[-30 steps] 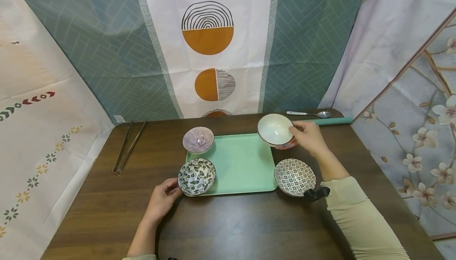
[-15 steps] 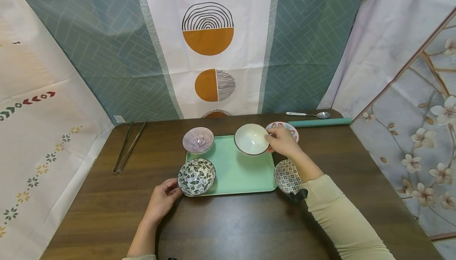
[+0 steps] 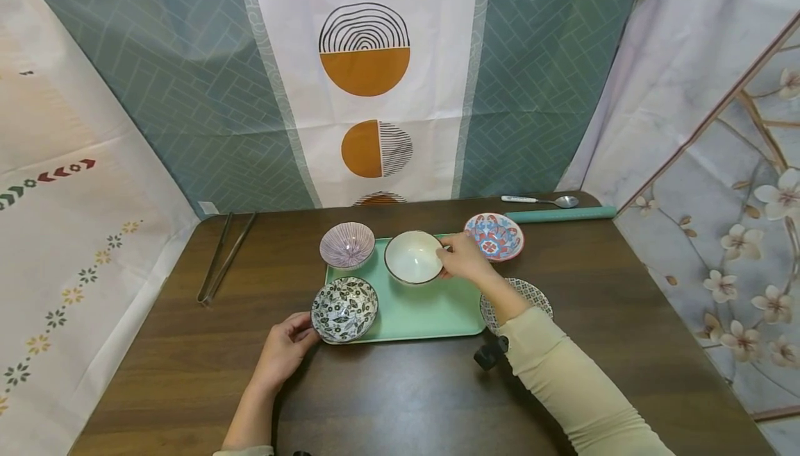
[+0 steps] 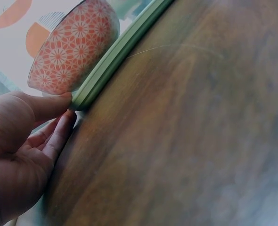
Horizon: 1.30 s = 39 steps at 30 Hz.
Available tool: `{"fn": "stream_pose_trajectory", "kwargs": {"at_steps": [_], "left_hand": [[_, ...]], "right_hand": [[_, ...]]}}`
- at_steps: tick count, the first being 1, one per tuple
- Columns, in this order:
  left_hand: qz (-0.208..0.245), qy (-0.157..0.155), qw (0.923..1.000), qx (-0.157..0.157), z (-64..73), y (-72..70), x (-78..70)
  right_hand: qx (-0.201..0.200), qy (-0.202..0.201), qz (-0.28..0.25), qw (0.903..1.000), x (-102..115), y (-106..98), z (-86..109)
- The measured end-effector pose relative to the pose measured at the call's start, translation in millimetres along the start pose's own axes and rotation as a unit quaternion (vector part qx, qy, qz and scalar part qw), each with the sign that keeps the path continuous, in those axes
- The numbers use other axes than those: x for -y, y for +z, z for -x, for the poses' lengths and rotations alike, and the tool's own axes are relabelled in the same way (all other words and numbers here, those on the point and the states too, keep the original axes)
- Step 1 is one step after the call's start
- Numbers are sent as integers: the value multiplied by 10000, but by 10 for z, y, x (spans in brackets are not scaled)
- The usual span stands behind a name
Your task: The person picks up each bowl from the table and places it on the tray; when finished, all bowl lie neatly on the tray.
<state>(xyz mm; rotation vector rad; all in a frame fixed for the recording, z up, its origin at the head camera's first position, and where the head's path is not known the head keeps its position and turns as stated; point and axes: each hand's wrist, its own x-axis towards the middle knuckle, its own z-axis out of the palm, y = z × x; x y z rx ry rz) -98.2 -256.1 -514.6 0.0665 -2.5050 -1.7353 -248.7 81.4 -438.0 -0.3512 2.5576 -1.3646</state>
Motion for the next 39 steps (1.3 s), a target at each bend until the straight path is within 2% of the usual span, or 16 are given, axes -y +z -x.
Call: {"fn": "stream_pose_trajectory", "kwargs": {"at_steps": [10,17,23,26,30,39], "left_hand": [[52,-75,10000,30,-7,-7,8],[-47,6,10000,4,-15,-10,13],[-59,-72,10000,25,-21,-9,26],[-53,-142,9999,36,-27,-9,27],[-39,-130,9999,25,-31,-5,29],[-10,135,9999,31,-11,-5,15]], "right_hand": [[115,115,540,9984,52,224,-44],[442,288,304,9981,109,263,-33],[758,439,167,9960,160,253,8],[849,391,477,9945,193,198,35],[771,66,1007,9919,209,66,73],[269,-337,799,9959,118,-379,175]]}}
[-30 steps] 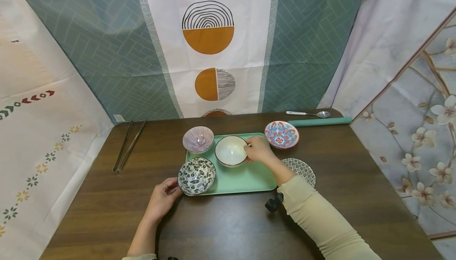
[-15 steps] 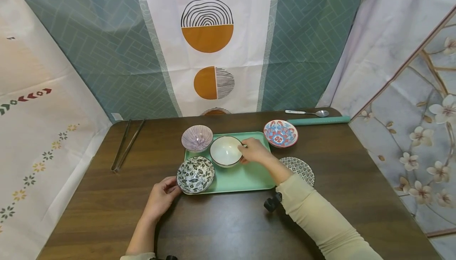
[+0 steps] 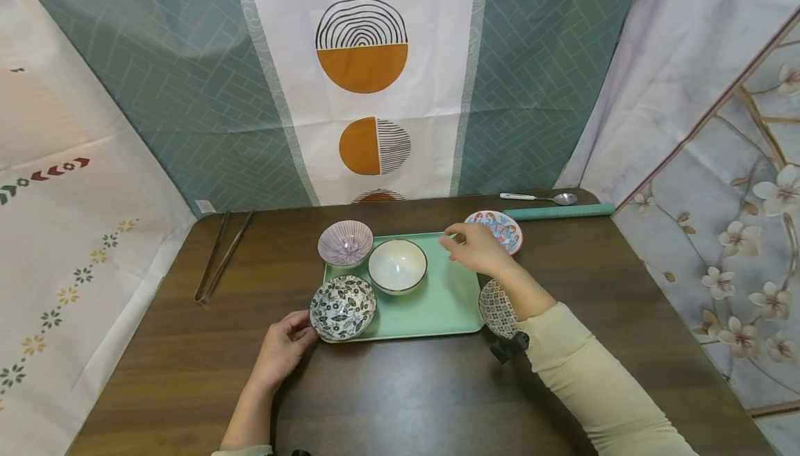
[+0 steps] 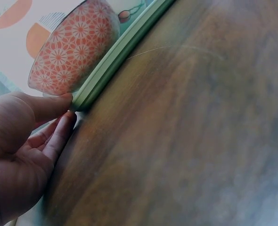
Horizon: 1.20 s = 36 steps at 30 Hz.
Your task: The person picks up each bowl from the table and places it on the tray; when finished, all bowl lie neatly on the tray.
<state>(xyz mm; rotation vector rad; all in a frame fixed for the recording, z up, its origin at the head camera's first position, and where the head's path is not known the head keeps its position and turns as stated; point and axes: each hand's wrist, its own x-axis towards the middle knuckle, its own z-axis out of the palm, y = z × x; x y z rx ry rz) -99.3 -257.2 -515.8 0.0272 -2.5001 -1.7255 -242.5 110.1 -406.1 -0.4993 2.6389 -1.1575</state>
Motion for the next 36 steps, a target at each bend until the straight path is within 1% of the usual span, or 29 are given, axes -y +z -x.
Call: {"fn": "stream_pose_trajectory", "kwargs": {"at_steps": [3,6,11,14,18,24,28,34,36], "left_hand": [[-45,23,10000,45,2,-13,-8],[-79,-21,10000,50,0,-24,-12],[-108,-104,9999,44,0,-28,-24],[-80,-121,9999,66,-4,-31,-32],[-90,-125,9999,66,-3,-28,-31],[-118,-52,9999,19,-10,-6,-18],[-131,10,9999,-22,-9,-7,-20],[-81,-145,9999,-2,-8,-1,-22],[-114,-141,9998,9,-10,-1,-12]], "right_hand": [[-145,-153,10,9998,-94,-144,52],[-360,-242,114,9990,-196,-281,109],[-689,-166,98,9974,-379,-458,193],[-810,-168,-127,9965,-473,-521,232],[-977,-228,-347,9944,-593,-567,254],[-1205,-226,-388,9917,-778,-643,261],[-1452,-226,-270,9888,-936,-675,242],[-1933,-129,164,9809,-1196,-654,206],[-2086,-77,305,9775,-1271,-639,193]]}}
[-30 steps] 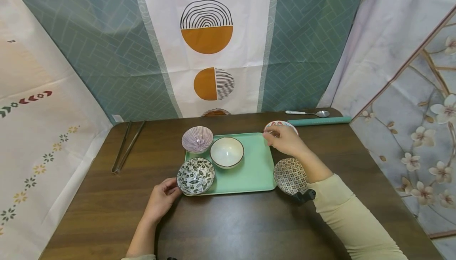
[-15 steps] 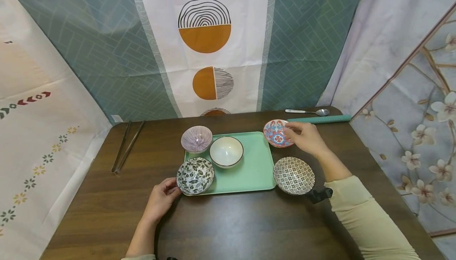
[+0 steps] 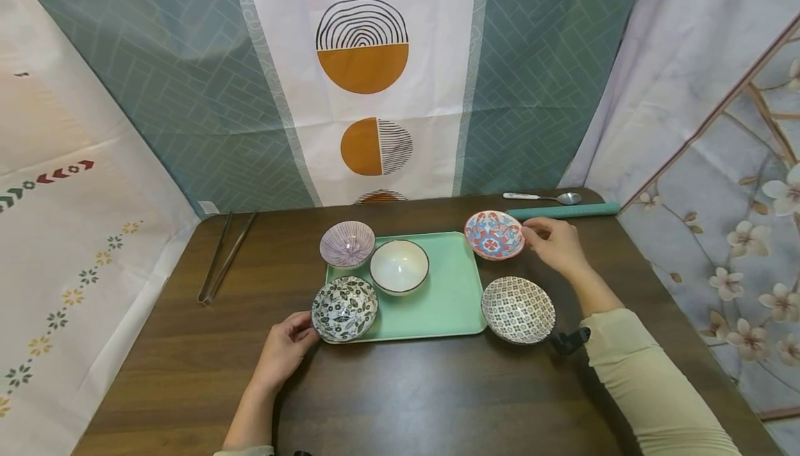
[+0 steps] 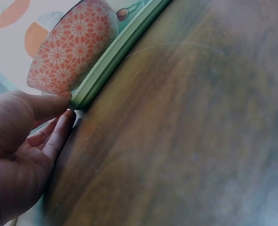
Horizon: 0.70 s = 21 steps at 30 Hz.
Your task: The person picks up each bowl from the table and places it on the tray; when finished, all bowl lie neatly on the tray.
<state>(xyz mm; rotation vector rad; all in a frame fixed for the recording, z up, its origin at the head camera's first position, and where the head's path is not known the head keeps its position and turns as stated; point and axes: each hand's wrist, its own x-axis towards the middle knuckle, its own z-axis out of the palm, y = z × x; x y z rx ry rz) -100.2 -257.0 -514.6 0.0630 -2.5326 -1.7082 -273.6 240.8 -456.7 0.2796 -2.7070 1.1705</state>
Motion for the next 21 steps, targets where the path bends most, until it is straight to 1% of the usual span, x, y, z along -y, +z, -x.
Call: {"fn": "stream_pose_trajectory", "kwargs": {"at_steps": [4,6,9,12,15,18,21], "left_hand": [[20,-27,10000,27,-3,-1,19],[33,-21,10000,41,-5,-2,26],[44,-27,10000,51,-8,-4,30],[71,-87,9999,61,-13,-6,31],[121,-141,9998,77,-16,-8,28],[143,-187,9997,93,-15,-12,21],[129,-187,9997,84,-14,-18,18]], "right_hand": [[-165,103,60,9998,-108,48,-19],[-159,168,-22,9997,-134,61,-32],[34,306,-224,9993,-149,71,-53],[379,499,-516,9967,-159,81,-79],[859,715,-899,9897,-155,102,-101],[1314,928,-1354,9777,-141,126,-113],[1489,1085,-1749,9672,-130,148,-116]]}}
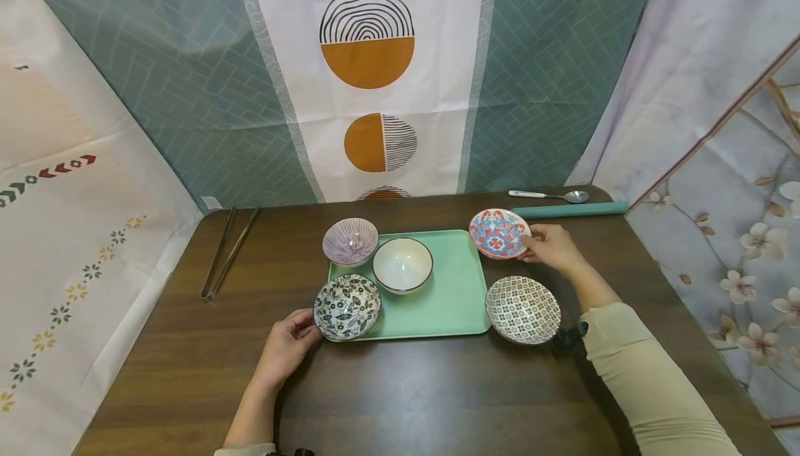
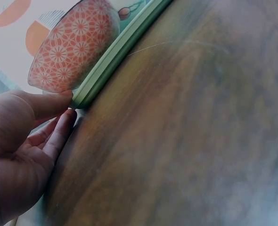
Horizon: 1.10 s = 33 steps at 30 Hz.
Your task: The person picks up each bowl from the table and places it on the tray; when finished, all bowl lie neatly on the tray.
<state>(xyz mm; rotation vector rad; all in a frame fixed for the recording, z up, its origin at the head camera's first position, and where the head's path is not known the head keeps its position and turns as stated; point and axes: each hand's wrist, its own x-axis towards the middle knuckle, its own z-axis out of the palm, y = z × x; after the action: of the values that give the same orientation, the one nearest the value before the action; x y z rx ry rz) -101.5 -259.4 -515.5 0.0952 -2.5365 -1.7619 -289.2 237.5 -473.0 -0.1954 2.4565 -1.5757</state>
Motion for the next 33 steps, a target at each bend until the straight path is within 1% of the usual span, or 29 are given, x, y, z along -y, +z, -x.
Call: {"fn": "stream_pose_trajectory", "kwargs": {"at_steps": [3,6,10,14,20,24,33], "left_hand": [[-13,78,10000,-12,-4,-3,-9],[-18,132,9999,-13,-5,-3,-16],[-11,65,10000,-11,-4,-1,-14],[12,49,10000,-47,6,3,-16],[49,112,9999,-76,7,9,-19],[78,110,9999,-78,6,10,-18],[73,113,9999,-77,10,15,-14]], "right_hand": [[-76,-21,-185,9998,4,8,2],[-161,-33,-251,9995,3,19,-5],[-182,37,-304,9994,2,11,-5],[-128,16,-303,9995,35,-19,11],[-85,-92,-228,9997,142,-74,27],[21,-62,-174,9998,226,-94,20],[243,-17,-42,9997,430,-46,29]]}}
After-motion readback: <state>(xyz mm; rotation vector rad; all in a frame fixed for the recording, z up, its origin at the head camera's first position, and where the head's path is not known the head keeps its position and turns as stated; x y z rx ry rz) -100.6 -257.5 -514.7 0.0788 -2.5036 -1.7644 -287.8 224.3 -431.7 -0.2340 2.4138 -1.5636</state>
